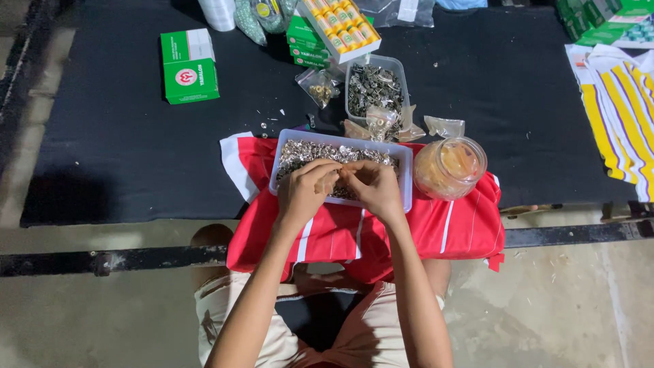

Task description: Picking small metal rivets from a container and placing them into a small plastic bag

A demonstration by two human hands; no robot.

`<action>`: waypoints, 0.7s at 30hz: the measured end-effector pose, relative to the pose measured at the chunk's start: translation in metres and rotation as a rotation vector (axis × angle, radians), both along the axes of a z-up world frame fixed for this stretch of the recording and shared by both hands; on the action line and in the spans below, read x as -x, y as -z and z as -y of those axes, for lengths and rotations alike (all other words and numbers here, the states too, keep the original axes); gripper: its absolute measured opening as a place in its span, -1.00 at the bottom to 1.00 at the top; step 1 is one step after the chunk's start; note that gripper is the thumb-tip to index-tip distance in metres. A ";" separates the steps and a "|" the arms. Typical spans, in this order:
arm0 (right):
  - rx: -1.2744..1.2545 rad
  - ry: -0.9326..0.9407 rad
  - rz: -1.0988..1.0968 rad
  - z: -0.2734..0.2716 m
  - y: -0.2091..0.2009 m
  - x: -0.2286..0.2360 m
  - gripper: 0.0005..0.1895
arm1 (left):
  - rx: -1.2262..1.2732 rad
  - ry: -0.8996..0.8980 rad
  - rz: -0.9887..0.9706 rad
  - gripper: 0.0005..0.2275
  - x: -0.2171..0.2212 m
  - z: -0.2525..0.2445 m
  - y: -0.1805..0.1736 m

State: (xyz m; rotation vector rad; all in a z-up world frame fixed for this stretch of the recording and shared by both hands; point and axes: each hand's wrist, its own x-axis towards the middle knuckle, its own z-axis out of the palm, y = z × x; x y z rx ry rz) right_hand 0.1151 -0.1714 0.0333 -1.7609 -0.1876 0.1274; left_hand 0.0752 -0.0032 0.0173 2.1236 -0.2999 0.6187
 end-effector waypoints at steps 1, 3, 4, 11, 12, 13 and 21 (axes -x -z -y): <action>0.001 0.005 -0.004 0.001 0.006 -0.002 -0.82 | 0.001 0.005 -0.004 -0.83 0.000 0.001 0.001; -0.017 0.000 0.000 0.003 0.018 -0.006 -0.77 | -0.045 -0.020 0.004 -0.84 0.000 0.002 0.001; -0.017 0.003 0.001 0.004 0.020 -0.007 -0.77 | -0.046 -0.017 0.005 -0.84 -0.002 0.002 0.004; 0.006 0.062 0.024 0.002 0.003 0.001 -0.76 | 0.009 0.074 -0.209 -0.82 -0.013 -0.012 -0.004; 0.041 0.070 0.042 0.000 0.001 0.003 -0.75 | -0.013 0.079 -0.333 -0.80 -0.016 -0.017 -0.003; 0.044 0.066 0.038 0.001 -0.001 0.002 -0.75 | -0.010 0.076 -0.337 -0.80 -0.024 -0.024 -0.020; 0.276 -0.171 0.217 -0.003 -0.026 -0.001 -0.78 | -0.105 0.306 -0.543 -0.71 -0.081 -0.038 -0.088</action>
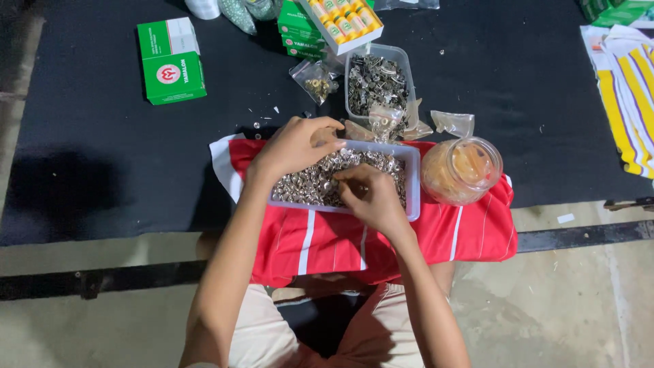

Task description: Picking small metal rivets from a container and placing them into a small plastic bag

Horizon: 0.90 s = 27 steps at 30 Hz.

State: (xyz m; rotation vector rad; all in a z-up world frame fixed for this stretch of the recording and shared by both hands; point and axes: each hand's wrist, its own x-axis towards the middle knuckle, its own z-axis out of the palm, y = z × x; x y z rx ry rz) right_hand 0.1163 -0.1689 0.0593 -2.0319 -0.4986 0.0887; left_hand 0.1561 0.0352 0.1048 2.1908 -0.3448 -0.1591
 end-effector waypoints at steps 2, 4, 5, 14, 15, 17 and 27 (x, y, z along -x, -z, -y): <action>0.011 -0.027 0.013 -0.002 -0.005 0.001 -0.78 | 0.024 0.039 0.042 -0.76 -0.013 0.002 0.016; 0.016 -0.054 0.031 -0.005 -0.003 -0.003 -0.77 | 0.043 0.079 0.089 -0.80 -0.023 0.001 0.029; 0.078 -0.094 0.062 -0.006 0.001 -0.005 -0.78 | 0.082 0.101 0.183 -0.82 -0.023 -0.001 0.036; 0.219 -0.354 0.130 -0.019 -0.028 -0.052 -0.86 | 0.389 0.125 0.271 -0.63 -0.030 -0.024 0.075; 0.142 -0.436 0.106 -0.016 -0.040 -0.061 -0.88 | 0.358 0.097 0.233 -0.63 -0.026 -0.023 0.076; 0.087 -0.427 0.090 -0.013 -0.060 -0.075 -0.88 | 0.331 0.068 0.222 -0.66 -0.024 -0.021 0.064; -0.249 -0.224 0.257 -0.005 -0.019 -0.100 -0.94 | 0.153 0.003 0.307 -0.49 -0.015 -0.015 0.053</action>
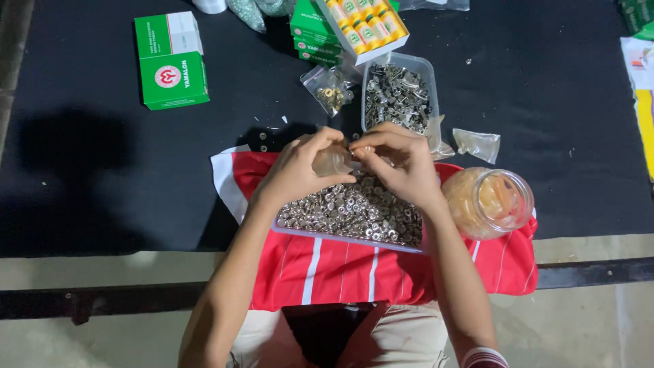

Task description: Picking small metal rivets from a container and placing them into a small plastic bag

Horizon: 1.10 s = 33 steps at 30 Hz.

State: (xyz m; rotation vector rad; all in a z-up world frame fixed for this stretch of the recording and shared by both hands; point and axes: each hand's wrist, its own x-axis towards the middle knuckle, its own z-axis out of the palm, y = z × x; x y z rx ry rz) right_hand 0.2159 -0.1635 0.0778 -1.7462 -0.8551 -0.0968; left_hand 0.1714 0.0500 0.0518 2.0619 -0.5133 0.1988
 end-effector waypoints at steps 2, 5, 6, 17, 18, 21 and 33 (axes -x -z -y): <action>0.031 -0.006 0.051 -0.001 -0.006 0.005 -0.95 | 0.006 -0.004 0.015 -0.48 -0.003 0.000 0.008; 0.073 -0.010 0.124 -0.002 -0.003 0.010 -0.95 | 0.010 -0.002 0.055 -0.51 -0.003 -0.003 0.014; 0.087 -0.013 0.149 -0.002 0.000 0.010 -0.94 | 0.010 -0.001 0.083 -0.54 -0.003 -0.004 0.014; 0.085 -0.116 0.199 -0.004 -0.023 0.018 -0.81 | 0.004 0.007 0.010 -0.53 0.000 0.002 0.006; 0.095 -0.105 0.164 -0.005 -0.025 0.020 -0.80 | 0.016 0.021 -0.005 -0.52 0.002 0.001 0.004; 0.114 -0.057 0.141 0.000 -0.010 0.016 -0.80 | 0.065 0.038 -0.059 -0.50 0.000 0.001 0.009; 0.134 -0.188 0.100 0.007 0.007 0.005 -0.87 | 0.061 0.092 0.041 -0.58 0.000 0.000 0.005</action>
